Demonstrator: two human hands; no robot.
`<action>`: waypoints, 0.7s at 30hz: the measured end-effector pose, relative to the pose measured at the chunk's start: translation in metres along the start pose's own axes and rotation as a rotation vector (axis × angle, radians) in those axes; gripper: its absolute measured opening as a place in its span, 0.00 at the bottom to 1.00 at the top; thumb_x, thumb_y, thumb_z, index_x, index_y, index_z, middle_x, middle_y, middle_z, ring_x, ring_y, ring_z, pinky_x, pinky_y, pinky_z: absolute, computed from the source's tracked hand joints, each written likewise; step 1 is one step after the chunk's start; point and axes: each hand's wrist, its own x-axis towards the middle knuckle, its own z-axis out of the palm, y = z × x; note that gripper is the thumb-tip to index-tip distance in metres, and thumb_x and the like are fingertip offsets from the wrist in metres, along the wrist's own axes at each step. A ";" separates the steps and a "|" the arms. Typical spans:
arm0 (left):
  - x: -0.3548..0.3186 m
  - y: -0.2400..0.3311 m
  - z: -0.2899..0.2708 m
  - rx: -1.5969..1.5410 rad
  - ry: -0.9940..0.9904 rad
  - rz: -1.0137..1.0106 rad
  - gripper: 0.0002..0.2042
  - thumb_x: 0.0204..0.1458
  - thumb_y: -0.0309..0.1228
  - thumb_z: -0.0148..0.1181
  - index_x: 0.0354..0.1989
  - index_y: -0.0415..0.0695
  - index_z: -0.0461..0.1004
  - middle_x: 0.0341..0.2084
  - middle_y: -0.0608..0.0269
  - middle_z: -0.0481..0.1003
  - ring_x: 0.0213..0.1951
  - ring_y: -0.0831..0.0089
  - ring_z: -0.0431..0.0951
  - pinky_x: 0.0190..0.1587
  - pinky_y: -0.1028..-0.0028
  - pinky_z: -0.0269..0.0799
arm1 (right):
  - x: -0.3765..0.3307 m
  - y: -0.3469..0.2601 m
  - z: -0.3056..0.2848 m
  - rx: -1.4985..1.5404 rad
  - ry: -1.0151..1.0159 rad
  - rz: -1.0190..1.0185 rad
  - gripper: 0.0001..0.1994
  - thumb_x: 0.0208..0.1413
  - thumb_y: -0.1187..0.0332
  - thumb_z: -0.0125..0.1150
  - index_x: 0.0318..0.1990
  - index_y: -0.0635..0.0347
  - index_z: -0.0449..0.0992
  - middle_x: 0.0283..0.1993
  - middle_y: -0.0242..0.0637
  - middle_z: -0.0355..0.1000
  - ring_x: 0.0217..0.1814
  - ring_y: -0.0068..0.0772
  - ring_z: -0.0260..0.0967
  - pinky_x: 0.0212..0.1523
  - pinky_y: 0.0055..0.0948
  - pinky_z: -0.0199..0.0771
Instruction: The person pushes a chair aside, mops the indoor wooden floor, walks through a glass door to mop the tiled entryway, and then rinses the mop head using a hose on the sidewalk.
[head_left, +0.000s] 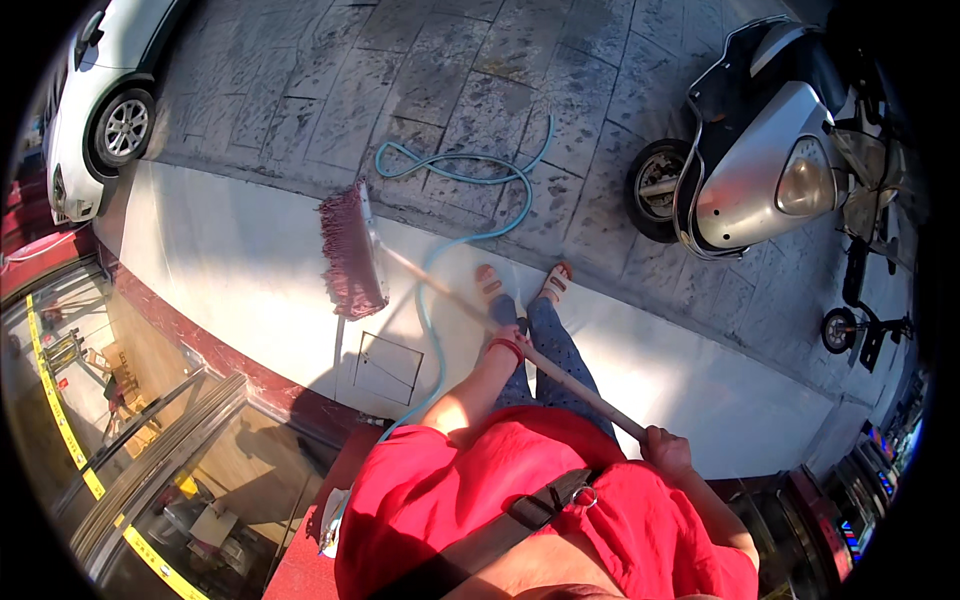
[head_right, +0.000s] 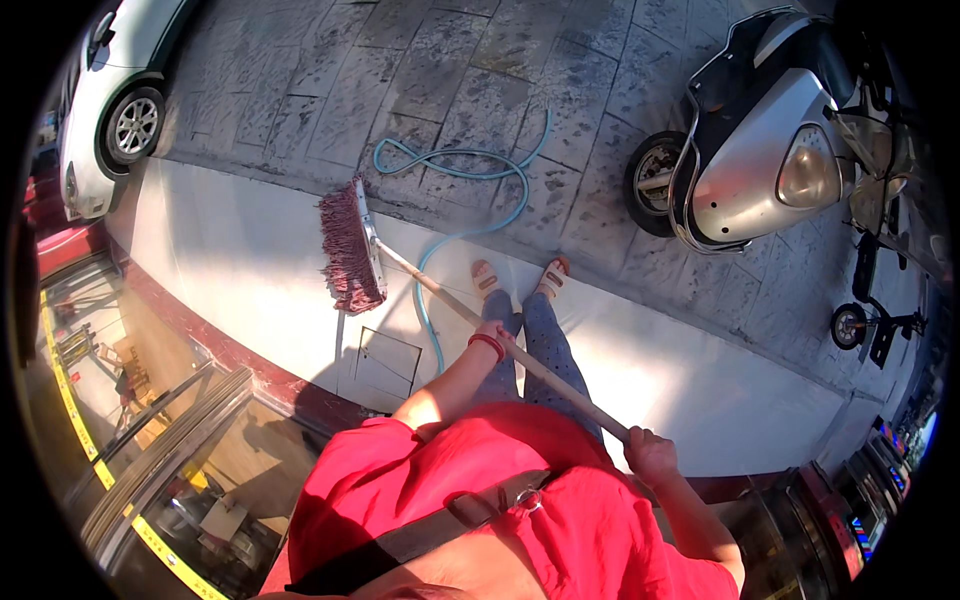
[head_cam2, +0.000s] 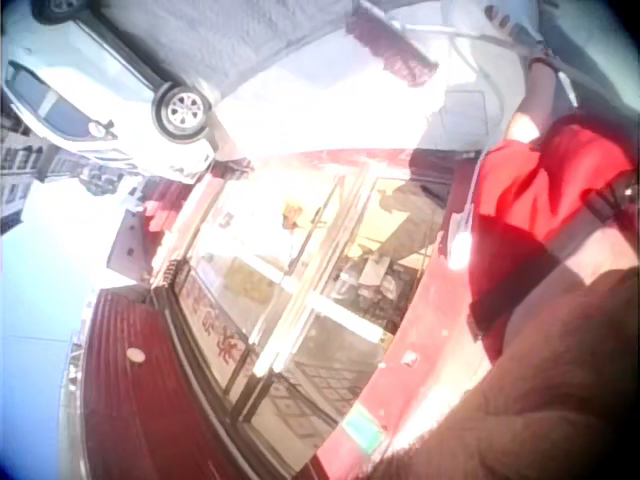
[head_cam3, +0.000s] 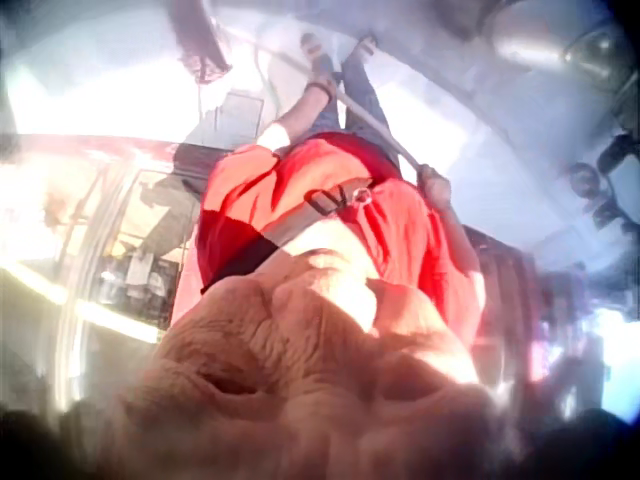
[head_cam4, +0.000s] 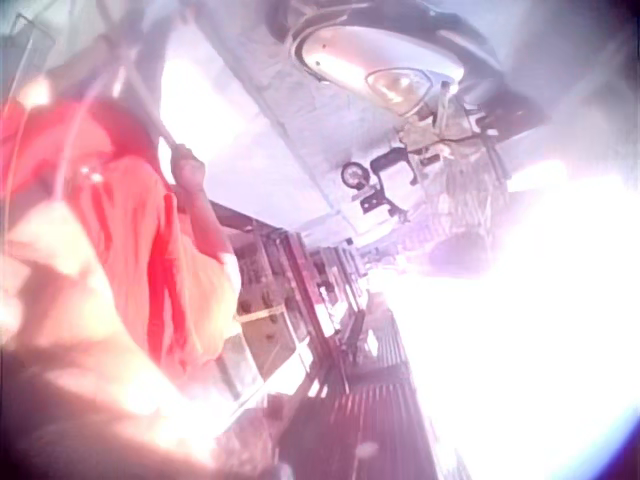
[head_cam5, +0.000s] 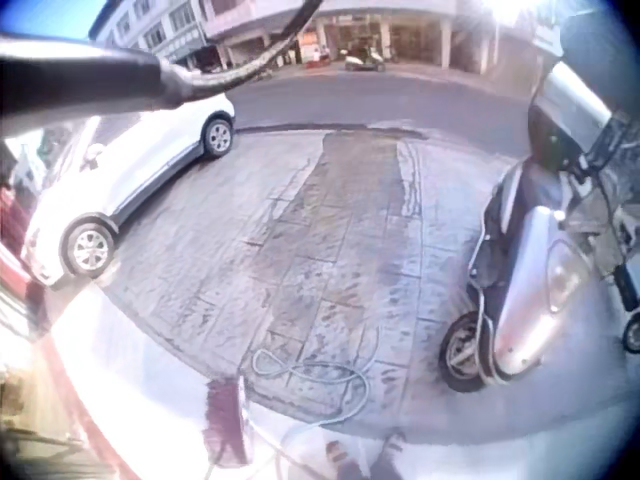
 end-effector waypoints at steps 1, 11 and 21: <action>-0.012 -0.005 0.007 0.032 0.037 -0.012 0.08 0.45 0.29 0.47 0.18 0.44 0.57 0.12 0.62 0.56 0.12 0.67 0.58 0.20 0.63 0.64 | -0.010 0.009 0.009 0.020 0.037 0.013 0.08 0.44 0.66 0.52 0.23 0.57 0.60 0.15 0.36 0.64 0.14 0.38 0.65 0.14 0.36 0.65; -0.095 0.021 0.116 0.313 -0.073 0.205 0.08 0.43 0.28 0.48 0.16 0.45 0.58 0.11 0.60 0.59 0.14 0.66 0.62 0.21 0.64 0.64 | -0.009 0.046 0.070 0.385 0.159 0.090 0.10 0.43 0.66 0.54 0.27 0.58 0.60 0.16 0.39 0.65 0.15 0.40 0.65 0.14 0.37 0.64; -0.107 0.026 0.216 0.624 -0.282 0.414 0.09 0.46 0.30 0.49 0.17 0.43 0.60 0.09 0.62 0.60 0.11 0.69 0.62 0.15 0.67 0.62 | 0.076 -0.021 0.082 0.760 0.093 0.322 0.13 0.46 0.65 0.52 0.32 0.64 0.60 0.21 0.53 0.68 0.21 0.53 0.67 0.21 0.45 0.68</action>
